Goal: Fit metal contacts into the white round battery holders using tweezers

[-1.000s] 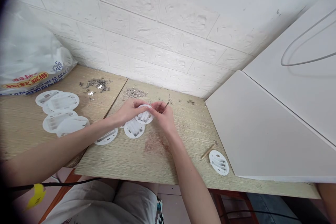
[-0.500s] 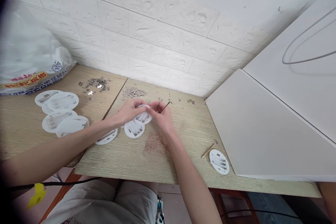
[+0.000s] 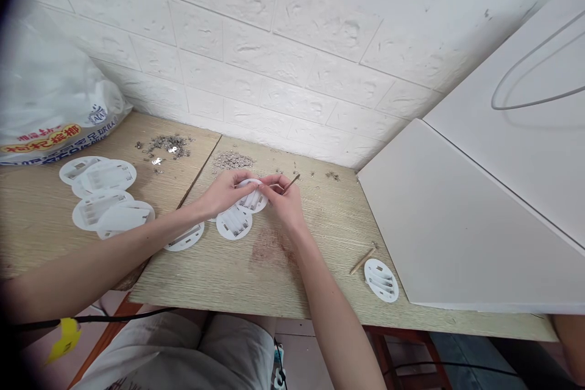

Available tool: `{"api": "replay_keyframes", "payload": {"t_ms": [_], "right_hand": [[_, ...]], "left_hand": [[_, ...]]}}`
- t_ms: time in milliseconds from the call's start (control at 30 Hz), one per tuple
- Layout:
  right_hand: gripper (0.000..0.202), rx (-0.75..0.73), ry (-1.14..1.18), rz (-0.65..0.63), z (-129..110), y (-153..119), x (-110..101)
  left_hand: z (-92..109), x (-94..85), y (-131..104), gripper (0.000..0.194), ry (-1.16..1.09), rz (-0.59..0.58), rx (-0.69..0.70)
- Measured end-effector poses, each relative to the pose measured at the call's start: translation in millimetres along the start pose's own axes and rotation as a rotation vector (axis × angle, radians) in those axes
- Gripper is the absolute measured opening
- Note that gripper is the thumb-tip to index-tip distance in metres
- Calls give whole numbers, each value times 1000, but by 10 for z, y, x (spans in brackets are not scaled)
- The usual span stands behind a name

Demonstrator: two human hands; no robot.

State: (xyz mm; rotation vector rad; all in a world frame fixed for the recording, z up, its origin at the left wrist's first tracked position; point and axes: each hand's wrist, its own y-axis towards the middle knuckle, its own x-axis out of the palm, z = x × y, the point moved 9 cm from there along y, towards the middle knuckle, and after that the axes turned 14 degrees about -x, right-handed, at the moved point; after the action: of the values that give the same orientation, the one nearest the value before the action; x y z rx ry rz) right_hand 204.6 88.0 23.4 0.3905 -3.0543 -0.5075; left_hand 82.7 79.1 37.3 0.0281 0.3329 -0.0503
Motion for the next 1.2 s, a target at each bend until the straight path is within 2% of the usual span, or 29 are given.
{"api": "replay_keyframes", "payload": {"t_ms": [167, 300, 433, 800, 1200], "right_hand": [[19, -11, 82, 33, 21, 30, -36], [18, -9, 97, 48, 26, 33, -51], [18, 18, 127, 58, 24, 15, -48], [19, 22, 141, 84, 45, 24, -70], [18, -49, -114, 72, -116, 6, -74]], "left_hand": [[136, -48, -56, 26, 61, 64, 151], [150, -91, -70, 16, 100, 124, 178], [151, -90, -68, 12, 85, 134, 205], [55, -60, -18, 13, -35, 81, 120], [5, -50, 19, 17, -92, 43, 34]]}}
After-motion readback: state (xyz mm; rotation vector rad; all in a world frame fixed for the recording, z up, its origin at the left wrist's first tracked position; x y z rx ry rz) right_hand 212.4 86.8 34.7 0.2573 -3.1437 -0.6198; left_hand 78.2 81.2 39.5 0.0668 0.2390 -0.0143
